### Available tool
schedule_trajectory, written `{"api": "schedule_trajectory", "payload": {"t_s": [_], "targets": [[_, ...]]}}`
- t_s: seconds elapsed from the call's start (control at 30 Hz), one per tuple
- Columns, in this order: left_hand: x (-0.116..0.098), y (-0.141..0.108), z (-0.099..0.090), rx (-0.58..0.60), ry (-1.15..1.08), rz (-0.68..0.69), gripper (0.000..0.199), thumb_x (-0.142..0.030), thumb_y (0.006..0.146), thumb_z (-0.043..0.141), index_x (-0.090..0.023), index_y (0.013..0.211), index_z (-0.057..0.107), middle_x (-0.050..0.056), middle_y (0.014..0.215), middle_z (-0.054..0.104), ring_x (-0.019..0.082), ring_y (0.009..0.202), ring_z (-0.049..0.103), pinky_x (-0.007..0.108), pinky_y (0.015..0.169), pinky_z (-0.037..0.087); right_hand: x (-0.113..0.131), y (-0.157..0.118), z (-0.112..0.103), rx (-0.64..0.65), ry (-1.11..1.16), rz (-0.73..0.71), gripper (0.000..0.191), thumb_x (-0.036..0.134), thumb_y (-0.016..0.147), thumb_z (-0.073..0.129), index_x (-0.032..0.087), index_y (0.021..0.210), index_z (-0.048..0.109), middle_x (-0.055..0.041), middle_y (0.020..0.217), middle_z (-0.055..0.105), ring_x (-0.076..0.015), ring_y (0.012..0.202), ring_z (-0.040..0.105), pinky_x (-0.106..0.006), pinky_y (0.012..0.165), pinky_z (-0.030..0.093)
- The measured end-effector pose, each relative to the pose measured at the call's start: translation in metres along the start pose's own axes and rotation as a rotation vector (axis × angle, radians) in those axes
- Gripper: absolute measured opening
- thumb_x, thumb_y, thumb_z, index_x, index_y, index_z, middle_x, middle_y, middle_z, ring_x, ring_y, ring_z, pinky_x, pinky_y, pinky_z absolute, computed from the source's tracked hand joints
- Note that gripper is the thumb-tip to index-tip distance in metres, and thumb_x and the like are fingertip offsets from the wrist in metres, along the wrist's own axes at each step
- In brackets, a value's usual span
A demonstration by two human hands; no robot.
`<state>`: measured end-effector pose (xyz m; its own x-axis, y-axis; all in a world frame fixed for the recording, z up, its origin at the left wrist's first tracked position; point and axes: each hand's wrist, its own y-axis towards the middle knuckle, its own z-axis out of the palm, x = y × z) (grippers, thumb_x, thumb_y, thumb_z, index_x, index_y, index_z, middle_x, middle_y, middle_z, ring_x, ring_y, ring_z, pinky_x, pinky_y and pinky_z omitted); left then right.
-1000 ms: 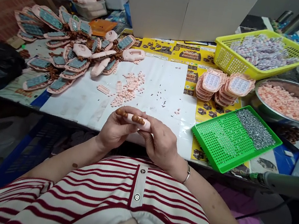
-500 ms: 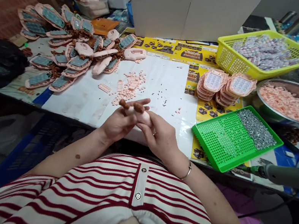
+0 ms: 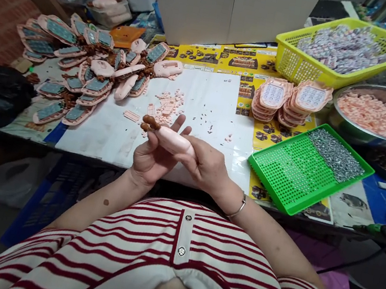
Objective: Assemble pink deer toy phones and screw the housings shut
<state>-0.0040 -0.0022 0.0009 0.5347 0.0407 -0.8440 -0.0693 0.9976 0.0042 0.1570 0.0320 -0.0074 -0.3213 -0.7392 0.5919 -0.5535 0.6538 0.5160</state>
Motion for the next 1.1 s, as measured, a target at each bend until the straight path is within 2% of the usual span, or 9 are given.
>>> {"api": "schedule_trajectory", "payload": {"t_s": [0.07, 0.2, 0.3, 0.47, 0.57, 0.67, 0.77, 0.93, 1.1], "targets": [[-0.002, 0.001, -0.002, -0.013, -0.016, 0.025, 0.034, -0.07, 0.073, 0.078, -0.046, 0.097, 0.08, -0.01, 0.145, 0.061, 0.033, 0.148, 0.042, 0.049, 0.114, 0.043, -0.005, -0.002, -0.002, 0.0, -0.038, -0.027, 0.067, 0.068, 0.099, 0.031, 0.015, 0.132, 0.056, -0.0164, 0.108, 0.074, -0.0267, 0.095, 0.068, -0.039, 0.082, 0.053], [0.0, 0.001, -0.005, 0.0, 0.013, 0.047, 0.033, -0.074, 0.079, 0.07, -0.05, 0.099, 0.079, -0.01, 0.141, 0.065, 0.031, 0.146, 0.046, 0.051, 0.115, 0.042, -0.01, -0.015, 0.001, 0.052, -0.193, 0.033, 0.057, 0.061, 0.101, 0.034, 0.014, 0.116, 0.063, -0.0135, 0.082, 0.07, -0.0247, 0.07, 0.061, -0.039, 0.07, 0.048], [0.001, 0.001, -0.007, -0.004, 0.012, -0.006, 0.035, -0.076, 0.081, 0.065, -0.048, 0.098, 0.078, -0.009, 0.14, 0.065, 0.032, 0.145, 0.047, 0.054, 0.113, 0.043, -0.007, -0.021, 0.003, 0.078, -0.209, 0.03, 0.058, 0.062, 0.101, 0.035, 0.013, 0.111, 0.064, -0.0117, 0.074, 0.068, -0.0224, 0.063, 0.057, -0.037, 0.063, 0.043], [-0.007, 0.01, -0.005, -0.058, 0.017, -0.043, 0.038, -0.058, 0.071, 0.085, -0.036, 0.101, 0.078, -0.002, 0.139, 0.067, 0.036, 0.137, 0.055, 0.053, 0.109, 0.048, -0.003, -0.015, -0.004, 0.152, -0.156, 0.16, 0.063, 0.072, 0.097, 0.035, 0.016, 0.111, 0.062, -0.0117, 0.082, 0.072, -0.0215, 0.069, 0.061, -0.033, 0.062, 0.04], [-0.006, 0.013, 0.005, -0.059, 0.084, -0.004, 0.049, -0.043, 0.064, 0.094, -0.025, 0.106, 0.076, 0.005, 0.13, 0.071, 0.031, 0.125, 0.063, 0.044, 0.106, 0.05, -0.007, -0.014, -0.003, 0.128, 0.11, 0.334, 0.056, 0.071, 0.092, 0.05, 0.02, 0.115, 0.058, -0.0072, 0.089, 0.072, -0.0185, 0.072, 0.061, -0.031, 0.064, 0.045], [0.0, 0.01, 0.018, -0.026, 0.202, 0.018, 0.056, -0.047, 0.066, 0.092, -0.02, 0.111, 0.073, 0.008, 0.114, 0.075, 0.026, 0.108, 0.069, 0.036, 0.096, 0.054, -0.011, -0.018, 0.005, -0.044, 0.65, 0.535, 0.053, 0.073, 0.087, 0.056, 0.025, 0.111, 0.053, -0.0033, 0.097, 0.07, -0.017, 0.078, 0.064, -0.033, 0.071, 0.055], [0.008, -0.001, 0.03, 0.012, 0.486, 0.043, 0.043, -0.046, 0.075, 0.085, -0.017, 0.106, 0.076, 0.006, 0.098, 0.077, 0.026, 0.094, 0.069, 0.034, 0.088, 0.054, -0.012, -0.025, 0.014, -0.125, 1.092, 0.706, 0.058, 0.074, 0.085, 0.057, 0.03, 0.122, 0.05, -0.0041, 0.115, 0.07, -0.0193, 0.096, 0.07, -0.037, 0.082, 0.061], [0.02, -0.012, 0.039, -0.051, 0.696, 0.229, 0.032, -0.034, 0.086, 0.072, -0.02, 0.114, 0.077, 0.008, 0.108, 0.078, 0.029, 0.1, 0.069, 0.041, 0.103, 0.047, -0.007, -0.036, 0.027, -0.116, 1.187, 0.826, 0.067, 0.079, 0.084, 0.054, 0.029, 0.129, 0.056, -0.008, 0.146, 0.062, -0.0232, 0.138, 0.057, -0.041, 0.109, 0.056], [0.027, -0.009, 0.032, -0.015, 0.728, 0.309, 0.027, -0.035, 0.086, 0.071, -0.022, 0.109, 0.077, 0.005, 0.104, 0.08, 0.028, 0.097, 0.072, 0.048, 0.125, 0.022, -0.004, -0.037, 0.033, -0.161, 1.248, 0.862, 0.064, 0.075, 0.082, 0.063, 0.03, 0.127, 0.06, -0.004, 0.15, 0.06, -0.02, 0.148, 0.048, -0.04, 0.123, 0.044]]}}
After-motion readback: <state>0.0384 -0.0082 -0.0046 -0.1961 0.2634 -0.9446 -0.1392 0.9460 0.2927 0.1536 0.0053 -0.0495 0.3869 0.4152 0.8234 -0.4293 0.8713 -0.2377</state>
